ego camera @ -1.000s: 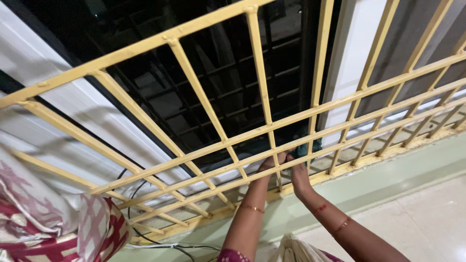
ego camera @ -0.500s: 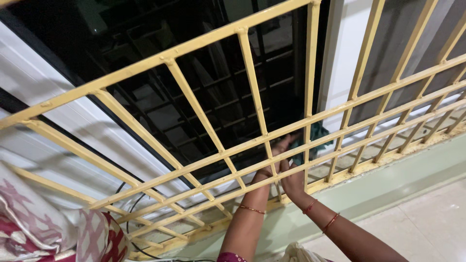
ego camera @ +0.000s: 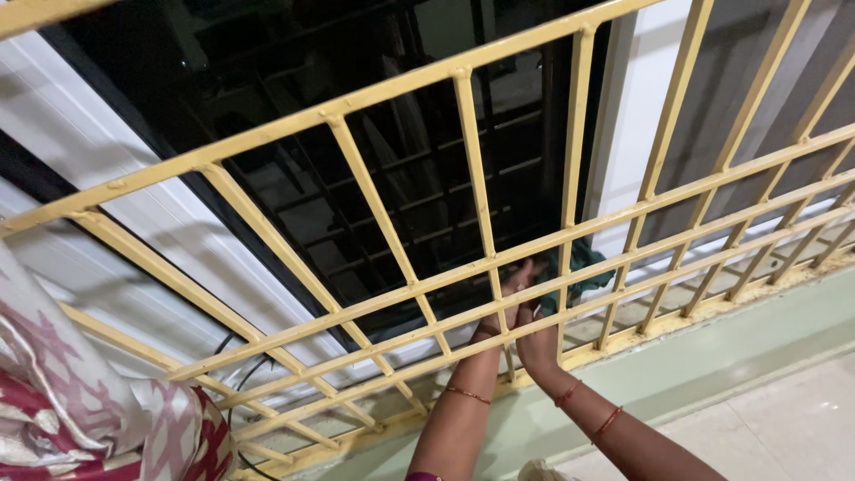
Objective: The person wipes the yellow metal window grille with a green cloth. They move the cloth along the horizontal and vertical bars, cleaning the surface methodically.
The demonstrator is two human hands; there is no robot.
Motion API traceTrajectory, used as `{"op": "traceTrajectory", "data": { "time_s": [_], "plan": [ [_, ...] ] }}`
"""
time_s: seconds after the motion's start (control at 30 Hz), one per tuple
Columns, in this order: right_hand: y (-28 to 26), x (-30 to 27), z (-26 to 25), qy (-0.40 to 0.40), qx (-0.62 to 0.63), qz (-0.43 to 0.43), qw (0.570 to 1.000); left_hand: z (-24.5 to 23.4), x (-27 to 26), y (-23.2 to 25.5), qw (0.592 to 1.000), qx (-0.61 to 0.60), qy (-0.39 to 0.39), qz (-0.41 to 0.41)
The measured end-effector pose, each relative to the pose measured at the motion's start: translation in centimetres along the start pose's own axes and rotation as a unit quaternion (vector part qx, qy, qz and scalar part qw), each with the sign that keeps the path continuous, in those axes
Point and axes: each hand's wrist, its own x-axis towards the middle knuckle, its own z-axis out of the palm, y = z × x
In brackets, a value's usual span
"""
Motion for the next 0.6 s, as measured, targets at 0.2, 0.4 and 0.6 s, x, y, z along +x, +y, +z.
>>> {"op": "traceTrajectory", "data": {
  "time_s": [0.2, 0.4, 0.6],
  "plan": [
    [-1.4, -2.2, -3.4, -0.046, 0.039, -0.210, 0.976, 3.8, 0.0, 1.7, 0.951, 0.300, -0.044, 0.067],
    [-6.3, -6.5, -15.1, -0.167, -0.077, -0.152, 0.971, 5.0, 0.2, 2.5, 0.995, 0.011, 0.098, 0.028],
    [-19.1, -3.7, -23.8, -0.001, -0.190, -0.463, 0.866, 1.1, 0.7, 1.8, 0.590, 0.716, 0.021, 0.373]
  ]
}}
